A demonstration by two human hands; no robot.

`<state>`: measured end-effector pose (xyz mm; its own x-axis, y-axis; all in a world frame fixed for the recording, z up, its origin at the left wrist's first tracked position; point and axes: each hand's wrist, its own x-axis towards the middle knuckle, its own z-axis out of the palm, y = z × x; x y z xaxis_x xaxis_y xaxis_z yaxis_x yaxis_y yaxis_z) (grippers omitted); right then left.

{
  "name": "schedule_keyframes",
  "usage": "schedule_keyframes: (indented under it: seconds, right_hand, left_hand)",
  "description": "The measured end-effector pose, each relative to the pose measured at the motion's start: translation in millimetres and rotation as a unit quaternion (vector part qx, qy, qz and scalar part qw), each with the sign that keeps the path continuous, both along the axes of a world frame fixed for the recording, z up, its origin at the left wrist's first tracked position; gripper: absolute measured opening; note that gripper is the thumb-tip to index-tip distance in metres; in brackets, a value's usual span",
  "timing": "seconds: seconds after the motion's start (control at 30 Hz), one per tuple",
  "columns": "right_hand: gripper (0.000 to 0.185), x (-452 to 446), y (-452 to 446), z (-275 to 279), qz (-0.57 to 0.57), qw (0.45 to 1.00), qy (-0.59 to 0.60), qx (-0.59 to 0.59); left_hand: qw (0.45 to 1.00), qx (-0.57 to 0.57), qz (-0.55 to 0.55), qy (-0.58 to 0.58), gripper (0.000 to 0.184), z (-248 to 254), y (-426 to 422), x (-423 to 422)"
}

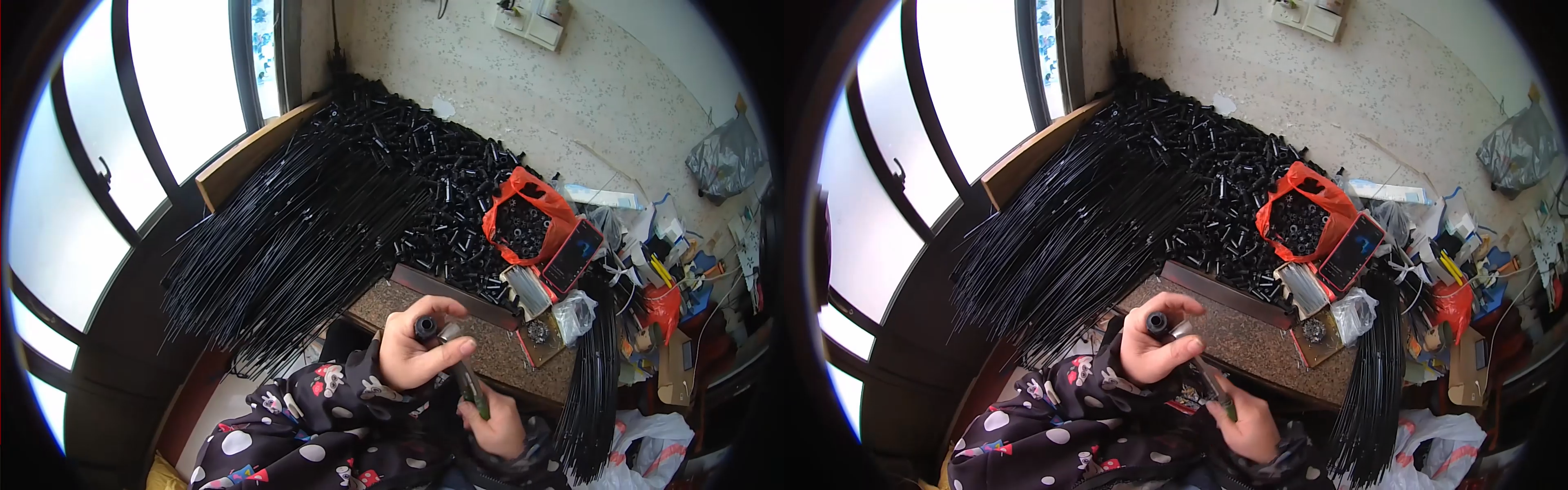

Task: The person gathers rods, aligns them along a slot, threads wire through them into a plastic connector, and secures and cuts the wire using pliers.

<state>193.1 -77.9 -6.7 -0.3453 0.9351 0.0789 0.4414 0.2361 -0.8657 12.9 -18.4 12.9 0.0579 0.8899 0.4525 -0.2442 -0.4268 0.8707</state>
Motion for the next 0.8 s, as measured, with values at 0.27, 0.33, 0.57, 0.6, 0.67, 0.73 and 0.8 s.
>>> schedule_keyframes:
  seconds: [0.27,0.33,0.57,0.6,0.67,0.73,0.8]
  right_hand:
    - [0.037,37,58,-89,-0.177,0.935,-0.290,0.100]
    - [0.039,40,63,-110,-0.208,0.913,-0.336,0.097]
    - [0.047,43,62,-127,-0.223,0.864,-0.422,0.164]
    - [0.050,45,62,-129,-0.224,0.857,-0.425,0.186]
    - [0.057,49,59,-128,-0.217,0.843,-0.433,0.233]
    - [0.061,53,50,-116,-0.184,0.884,-0.357,0.240]
    - [0.066,48,32,-87,-0.138,0.918,-0.277,0.249]
  left_hand:
    - [0.999,0.007,-0.008,0.032,0.034,-10,4,-6]
    - [0.999,0.017,-0.034,0.010,0.035,-14,3,-5]
    - [0.995,0.007,-0.019,-0.100,0.050,10,0,-3]
    - [0.995,0.006,-0.031,-0.094,0.050,17,2,-4]
    - [0.993,0.022,0.002,-0.115,0.052,33,6,-6]
    - [0.987,0.029,-0.015,-0.158,0.051,55,10,-9]
    - [0.978,0.038,-0.018,-0.202,0.050,70,22,-16]
